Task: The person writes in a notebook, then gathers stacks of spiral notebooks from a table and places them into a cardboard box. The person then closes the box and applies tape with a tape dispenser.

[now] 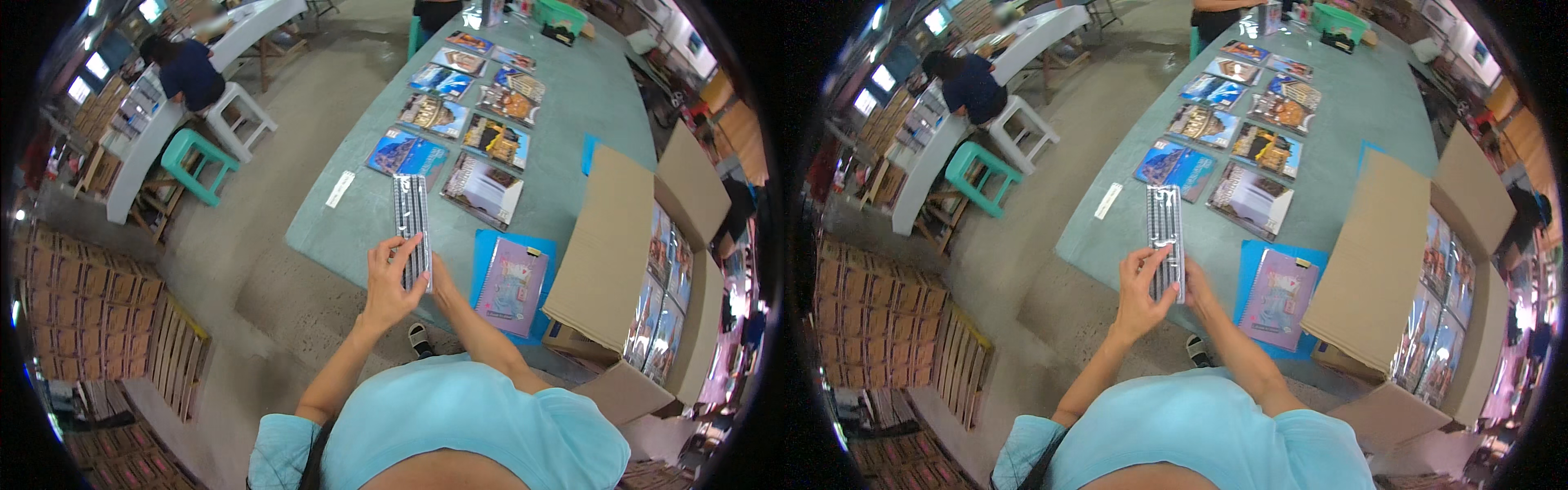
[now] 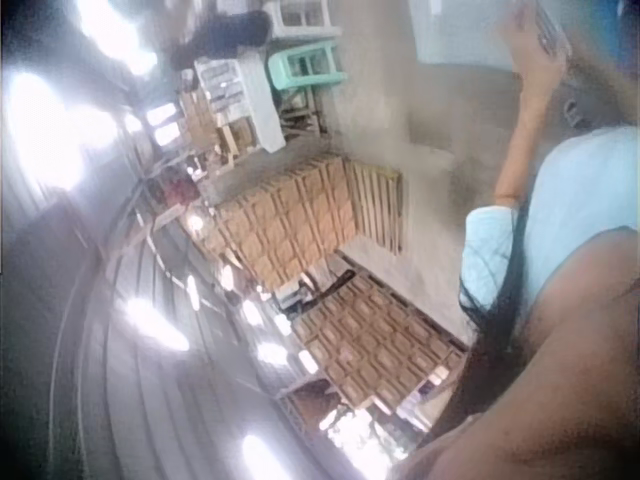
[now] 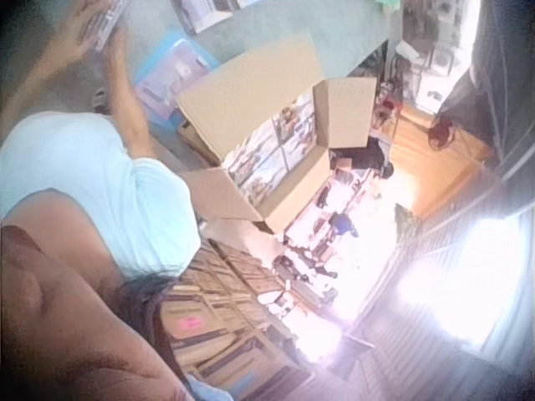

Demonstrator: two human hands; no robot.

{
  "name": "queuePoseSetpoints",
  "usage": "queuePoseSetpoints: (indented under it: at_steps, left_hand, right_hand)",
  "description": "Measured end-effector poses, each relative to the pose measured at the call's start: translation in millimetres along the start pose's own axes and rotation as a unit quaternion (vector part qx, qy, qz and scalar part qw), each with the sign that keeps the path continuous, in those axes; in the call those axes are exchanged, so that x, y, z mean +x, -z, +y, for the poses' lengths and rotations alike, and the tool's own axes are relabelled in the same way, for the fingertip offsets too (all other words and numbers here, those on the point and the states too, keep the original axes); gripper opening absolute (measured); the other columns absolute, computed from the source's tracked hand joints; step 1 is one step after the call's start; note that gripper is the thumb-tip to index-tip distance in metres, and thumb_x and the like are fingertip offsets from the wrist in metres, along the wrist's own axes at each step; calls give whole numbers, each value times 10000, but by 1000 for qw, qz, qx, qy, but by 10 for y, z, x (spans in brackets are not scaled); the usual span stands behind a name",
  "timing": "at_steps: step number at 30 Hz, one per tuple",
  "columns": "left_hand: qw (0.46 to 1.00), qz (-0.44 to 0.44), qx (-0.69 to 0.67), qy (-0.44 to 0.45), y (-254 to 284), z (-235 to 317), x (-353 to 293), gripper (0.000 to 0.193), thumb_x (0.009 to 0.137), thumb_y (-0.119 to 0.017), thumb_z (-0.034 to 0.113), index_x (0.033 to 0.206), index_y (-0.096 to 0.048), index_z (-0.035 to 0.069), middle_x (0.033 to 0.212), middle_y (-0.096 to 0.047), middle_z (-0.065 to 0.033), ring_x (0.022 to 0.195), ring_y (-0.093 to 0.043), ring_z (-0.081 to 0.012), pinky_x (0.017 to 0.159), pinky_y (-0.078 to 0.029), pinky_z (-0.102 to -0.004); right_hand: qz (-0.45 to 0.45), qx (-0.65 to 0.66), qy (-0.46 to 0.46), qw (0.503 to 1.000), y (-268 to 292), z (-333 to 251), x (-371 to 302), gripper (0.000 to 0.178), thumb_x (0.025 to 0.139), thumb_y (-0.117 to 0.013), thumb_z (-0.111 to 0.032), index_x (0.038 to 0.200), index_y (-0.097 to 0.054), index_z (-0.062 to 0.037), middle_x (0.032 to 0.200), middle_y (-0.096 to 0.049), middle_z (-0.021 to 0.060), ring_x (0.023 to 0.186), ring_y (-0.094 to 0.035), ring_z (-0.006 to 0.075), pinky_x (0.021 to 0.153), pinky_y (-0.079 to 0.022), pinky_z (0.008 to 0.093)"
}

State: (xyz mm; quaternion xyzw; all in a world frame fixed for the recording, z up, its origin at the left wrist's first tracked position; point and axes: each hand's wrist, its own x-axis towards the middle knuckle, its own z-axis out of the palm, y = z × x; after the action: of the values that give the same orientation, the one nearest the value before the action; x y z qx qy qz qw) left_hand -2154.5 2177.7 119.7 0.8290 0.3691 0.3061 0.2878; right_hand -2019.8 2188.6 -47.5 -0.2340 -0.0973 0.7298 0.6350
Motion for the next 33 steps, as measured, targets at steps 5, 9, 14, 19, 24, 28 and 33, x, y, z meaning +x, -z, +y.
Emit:
queuePoseSetpoints:
  at_steps: [5,9,14,19,24,28,33]
  left_hand:
    - [997,55,6,-48,316,558,211,896,690,-711,150,1449,-253,26,1335,-295,-182,1181,-426,-324,966,-410,-428]
    - [919,22,-394,-8,534,1088,393,962,698,-750,206,1455,-198,-11,1408,-240,-137,1287,-352,-290,1036,-368,-422]
    - [864,-134,-481,-67,275,1594,448,1170,632,-817,437,1500,-92,137,1530,-68,-107,1325,-324,-339,1013,-377,-472]
    - [888,-137,-431,-89,137,1506,461,1021,644,-793,491,1452,-298,111,1474,-260,-135,1234,-442,-320,931,-445,-437]
    - [725,-458,-467,-216,-83,1727,161,581,771,-721,374,1238,-577,59,1228,-541,-129,1073,-539,-242,779,-482,-331]
    - [617,-641,-363,-278,-1097,2527,-299,473,854,-635,267,1258,-547,37,1195,-556,-136,1019,-577,-249,813,-487,-349]
    - [615,-657,-314,-303,-2590,3374,-1125,491,882,-611,253,1323,-490,71,1232,-539,-102,1038,-559,-232,868,-470,-345]
  right_hand:
    - [-1,-152,174,973,-510,-554,-550,774,793,-697,-211,1428,-288,-39,1384,-413,122,1249,-427,226,1042,-344,361]
    - [82,-284,325,898,-1263,-1264,-1629,982,701,-754,-201,1477,-177,-32,1495,-254,126,1371,-251,224,1125,-165,342]
    - [305,-327,509,736,-1818,-1790,-3020,908,706,-738,-168,1448,-245,11,1436,-355,151,1312,-363,241,1094,-266,369]
    - [425,-365,569,602,-1383,-2629,-4230,684,784,-662,-81,1382,-358,50,1253,-532,173,1076,-571,224,927,-460,324]
    - [405,-324,543,660,-552,-3631,-4601,596,811,-655,-108,1339,-416,32,1145,-581,166,981,-609,226,818,-510,356]
    - [494,-620,235,563,372,-4368,-4125,716,784,-682,-485,1282,-495,-7,1124,-601,152,1017,-596,281,838,-492,437]
    - [453,-866,88,194,147,-4293,-4093,757,780,-574,-638,1284,-517,-76,1195,-509,241,1104,-524,424,913,-446,462]
